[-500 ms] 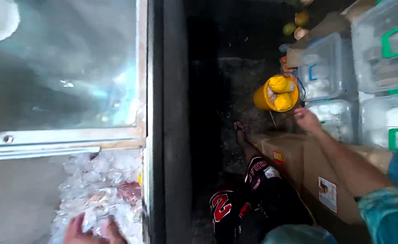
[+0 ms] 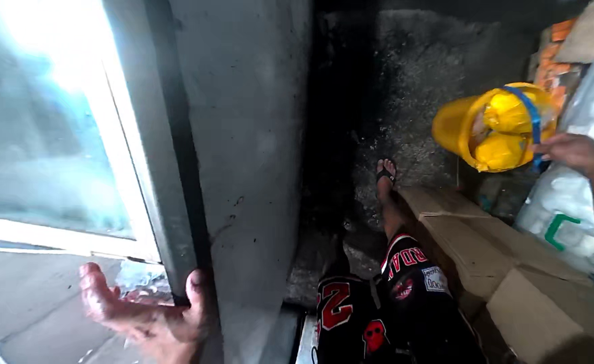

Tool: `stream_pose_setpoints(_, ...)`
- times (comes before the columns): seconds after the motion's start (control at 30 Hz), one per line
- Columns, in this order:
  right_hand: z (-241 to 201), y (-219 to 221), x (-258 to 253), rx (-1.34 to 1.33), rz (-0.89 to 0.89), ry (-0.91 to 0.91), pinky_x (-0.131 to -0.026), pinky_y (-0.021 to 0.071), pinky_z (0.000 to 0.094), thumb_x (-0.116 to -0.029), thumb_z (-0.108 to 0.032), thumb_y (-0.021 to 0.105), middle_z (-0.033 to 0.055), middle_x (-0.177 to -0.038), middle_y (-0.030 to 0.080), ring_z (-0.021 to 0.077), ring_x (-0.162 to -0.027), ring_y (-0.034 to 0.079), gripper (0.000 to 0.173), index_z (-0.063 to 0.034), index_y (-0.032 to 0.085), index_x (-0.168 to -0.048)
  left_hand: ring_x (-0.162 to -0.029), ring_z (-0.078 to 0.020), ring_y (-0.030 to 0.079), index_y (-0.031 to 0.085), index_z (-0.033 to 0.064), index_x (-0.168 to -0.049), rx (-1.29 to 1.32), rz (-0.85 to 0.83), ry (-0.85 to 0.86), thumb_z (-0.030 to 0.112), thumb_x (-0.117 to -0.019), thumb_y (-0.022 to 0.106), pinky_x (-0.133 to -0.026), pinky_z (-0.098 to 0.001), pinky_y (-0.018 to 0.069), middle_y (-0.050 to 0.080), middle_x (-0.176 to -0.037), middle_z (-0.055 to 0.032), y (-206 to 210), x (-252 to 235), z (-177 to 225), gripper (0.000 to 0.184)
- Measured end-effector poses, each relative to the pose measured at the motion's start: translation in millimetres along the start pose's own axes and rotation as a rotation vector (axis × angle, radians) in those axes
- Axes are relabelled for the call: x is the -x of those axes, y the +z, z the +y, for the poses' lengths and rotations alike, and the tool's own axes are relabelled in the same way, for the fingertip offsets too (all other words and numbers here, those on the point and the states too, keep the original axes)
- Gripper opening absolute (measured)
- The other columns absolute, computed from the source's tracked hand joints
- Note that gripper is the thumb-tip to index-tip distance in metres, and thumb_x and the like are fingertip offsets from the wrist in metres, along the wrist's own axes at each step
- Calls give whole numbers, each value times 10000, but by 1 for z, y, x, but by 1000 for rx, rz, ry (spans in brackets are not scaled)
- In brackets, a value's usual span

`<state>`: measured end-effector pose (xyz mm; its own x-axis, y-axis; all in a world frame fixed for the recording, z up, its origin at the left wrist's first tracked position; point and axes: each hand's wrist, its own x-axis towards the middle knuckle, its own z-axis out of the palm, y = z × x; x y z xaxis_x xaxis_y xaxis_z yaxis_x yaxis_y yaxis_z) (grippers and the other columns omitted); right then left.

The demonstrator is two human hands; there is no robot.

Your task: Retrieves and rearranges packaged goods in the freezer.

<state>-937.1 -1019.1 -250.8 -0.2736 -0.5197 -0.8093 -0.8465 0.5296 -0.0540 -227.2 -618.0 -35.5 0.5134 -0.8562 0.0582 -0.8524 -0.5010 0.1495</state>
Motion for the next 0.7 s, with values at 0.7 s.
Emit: stream_pose_setpoints(0.7, -116, 132, 101, 185, 56, -198, -817, 518, 657, -1083, -361, 499, 324, -1089, 653, 450, -885, 666, 464, 40, 613, -1287, -1541, -388, 264, 264, 56, -1602, 10, 18, -103, 722, -839, 603, -1165, -620, 305, 255, -1668, -232, -7, -24, 46, 1068)
